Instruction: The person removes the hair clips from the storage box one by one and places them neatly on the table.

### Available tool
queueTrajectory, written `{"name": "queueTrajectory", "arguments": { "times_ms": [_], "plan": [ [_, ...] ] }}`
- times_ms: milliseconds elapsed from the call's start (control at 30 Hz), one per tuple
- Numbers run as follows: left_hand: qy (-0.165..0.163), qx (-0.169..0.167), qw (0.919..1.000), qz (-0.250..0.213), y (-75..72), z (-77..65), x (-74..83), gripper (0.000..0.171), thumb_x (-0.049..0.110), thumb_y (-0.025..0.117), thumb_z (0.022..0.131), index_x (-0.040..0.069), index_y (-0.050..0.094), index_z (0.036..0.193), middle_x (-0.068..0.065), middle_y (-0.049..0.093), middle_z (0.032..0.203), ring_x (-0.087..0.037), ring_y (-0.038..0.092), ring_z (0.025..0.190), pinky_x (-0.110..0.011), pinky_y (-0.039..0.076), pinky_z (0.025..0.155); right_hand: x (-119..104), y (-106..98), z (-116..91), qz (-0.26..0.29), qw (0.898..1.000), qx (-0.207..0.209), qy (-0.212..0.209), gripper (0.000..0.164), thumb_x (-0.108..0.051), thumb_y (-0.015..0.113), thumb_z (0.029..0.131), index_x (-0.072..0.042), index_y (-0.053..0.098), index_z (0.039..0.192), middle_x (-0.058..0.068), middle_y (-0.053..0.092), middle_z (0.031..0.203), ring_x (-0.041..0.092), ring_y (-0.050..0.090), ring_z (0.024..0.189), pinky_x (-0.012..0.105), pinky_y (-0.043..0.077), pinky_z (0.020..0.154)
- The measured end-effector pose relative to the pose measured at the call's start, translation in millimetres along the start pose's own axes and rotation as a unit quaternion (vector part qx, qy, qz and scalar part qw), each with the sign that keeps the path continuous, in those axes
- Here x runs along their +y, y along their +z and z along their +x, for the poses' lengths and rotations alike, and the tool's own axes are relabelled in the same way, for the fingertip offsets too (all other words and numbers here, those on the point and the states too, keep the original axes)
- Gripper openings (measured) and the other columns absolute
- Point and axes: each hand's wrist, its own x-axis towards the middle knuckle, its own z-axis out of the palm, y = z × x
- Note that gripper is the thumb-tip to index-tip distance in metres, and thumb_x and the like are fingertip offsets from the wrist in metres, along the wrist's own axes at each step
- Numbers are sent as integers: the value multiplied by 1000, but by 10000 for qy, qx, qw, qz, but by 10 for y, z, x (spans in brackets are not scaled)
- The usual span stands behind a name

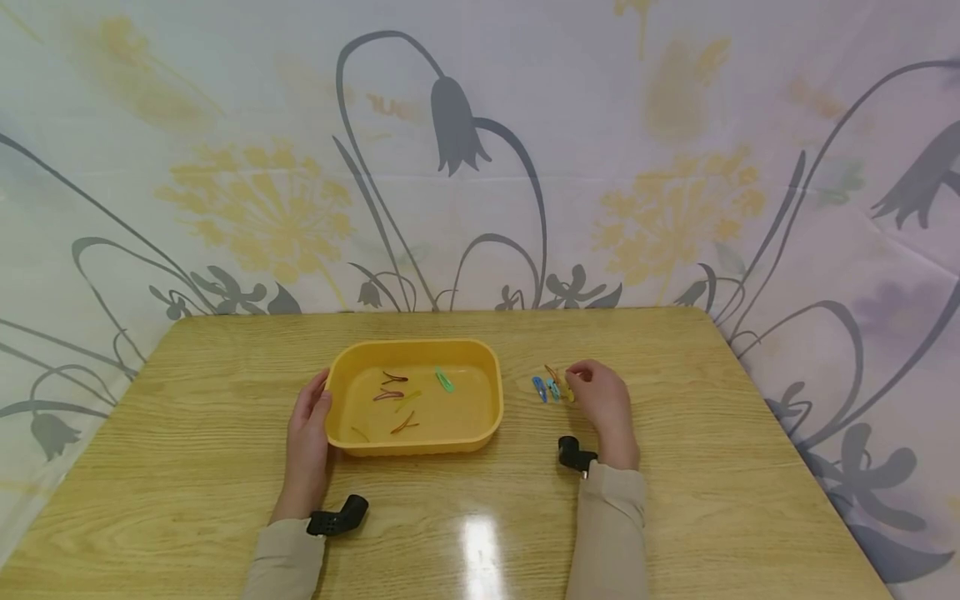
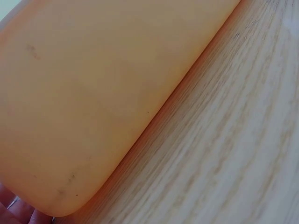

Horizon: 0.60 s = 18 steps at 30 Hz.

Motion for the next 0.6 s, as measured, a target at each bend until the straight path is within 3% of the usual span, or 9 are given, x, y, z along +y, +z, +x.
{"name": "queueTrajectory", "arguments": {
  "times_ms": [367, 600],
  "plan": [
    [3, 68, 10000, 49, -7, -1, -30, 40, 34, 40, 95, 22, 41, 133, 8, 38, 134, -7, 34, 122, -29, 30, 100, -112, 46, -1, 274, 9993, -43, -269, 31, -27, 47, 93, -7, 57, 113, 12, 58, 100, 27, 58, 80, 31, 44, 59],
    [-4, 62, 10000, 61, -7, 0, -35, 40, 34, 40, 94, 23, 40, 133, 9, 38, 134, -7, 34, 122, -29, 30, 101, -213, 74, 14, 471, 9976, -59, -503, 32, -30, 48, 92, -7, 57, 112, 13, 60, 97, 27, 57, 78, 31, 43, 61]
  ]
}}
